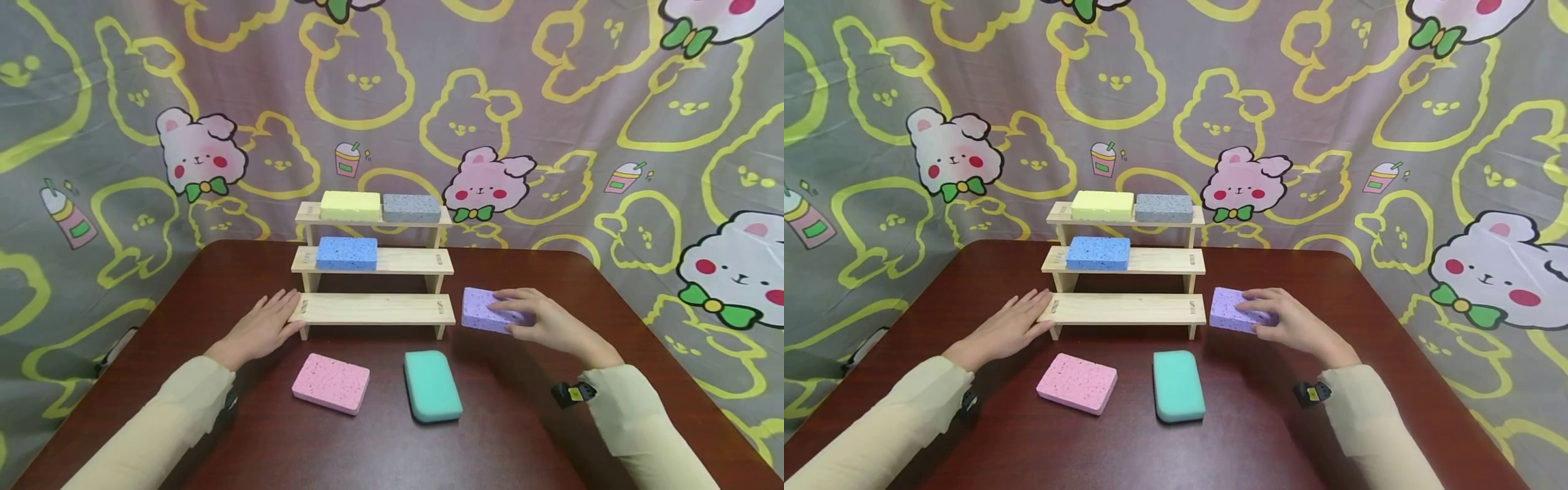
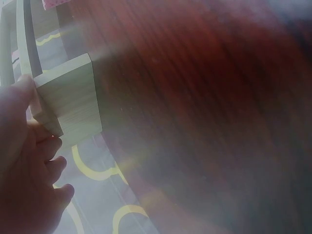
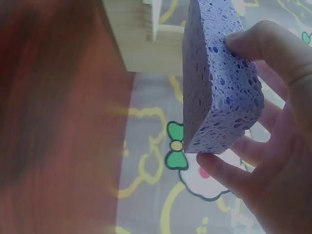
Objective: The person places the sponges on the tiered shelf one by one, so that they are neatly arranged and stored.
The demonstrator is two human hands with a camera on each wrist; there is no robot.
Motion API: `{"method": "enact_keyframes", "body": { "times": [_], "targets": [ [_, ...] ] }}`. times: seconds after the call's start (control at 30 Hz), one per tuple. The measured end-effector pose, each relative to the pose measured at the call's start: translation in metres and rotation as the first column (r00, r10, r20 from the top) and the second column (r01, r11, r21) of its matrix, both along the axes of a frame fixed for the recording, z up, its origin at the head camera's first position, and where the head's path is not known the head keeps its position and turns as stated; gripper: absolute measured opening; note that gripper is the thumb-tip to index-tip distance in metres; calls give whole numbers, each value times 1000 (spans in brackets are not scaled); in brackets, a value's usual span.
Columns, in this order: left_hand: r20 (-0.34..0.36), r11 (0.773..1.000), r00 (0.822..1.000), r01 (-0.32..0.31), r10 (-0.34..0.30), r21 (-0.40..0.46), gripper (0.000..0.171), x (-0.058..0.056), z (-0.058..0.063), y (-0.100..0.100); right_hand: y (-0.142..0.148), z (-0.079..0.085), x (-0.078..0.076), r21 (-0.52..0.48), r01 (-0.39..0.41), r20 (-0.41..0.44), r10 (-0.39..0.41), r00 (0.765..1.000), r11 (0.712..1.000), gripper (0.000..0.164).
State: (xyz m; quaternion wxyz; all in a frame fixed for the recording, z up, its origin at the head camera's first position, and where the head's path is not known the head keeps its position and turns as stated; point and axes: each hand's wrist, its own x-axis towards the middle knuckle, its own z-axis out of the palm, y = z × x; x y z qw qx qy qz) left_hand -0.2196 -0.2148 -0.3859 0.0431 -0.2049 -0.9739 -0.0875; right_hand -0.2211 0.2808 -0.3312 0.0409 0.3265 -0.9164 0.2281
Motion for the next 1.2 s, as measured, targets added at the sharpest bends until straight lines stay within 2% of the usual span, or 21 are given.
{"method": "enact_keyframes", "body": {
  "times": [0.4,0.57,0.83,1.2],
  "targets": [
    [10,1000,1000,-5,5,-1,64,-1,0,1,-20,23,-14,-43,-34,-32,33,999,998,42],
    [11,1000,1000,-5,5,-2,64,-1,0,2,-30,31,-24,-56,-60,-74,56,996,997,41],
    [17,1000,1000,-9,9,1,64,0,2,2,-47,40,-37,-62,-81,-64,77,995,995,41],
    [18,1000,1000,-14,14,-3,64,0,2,2,-65,43,-53,-67,-107,-61,103,993,992,40]
  ]
}}
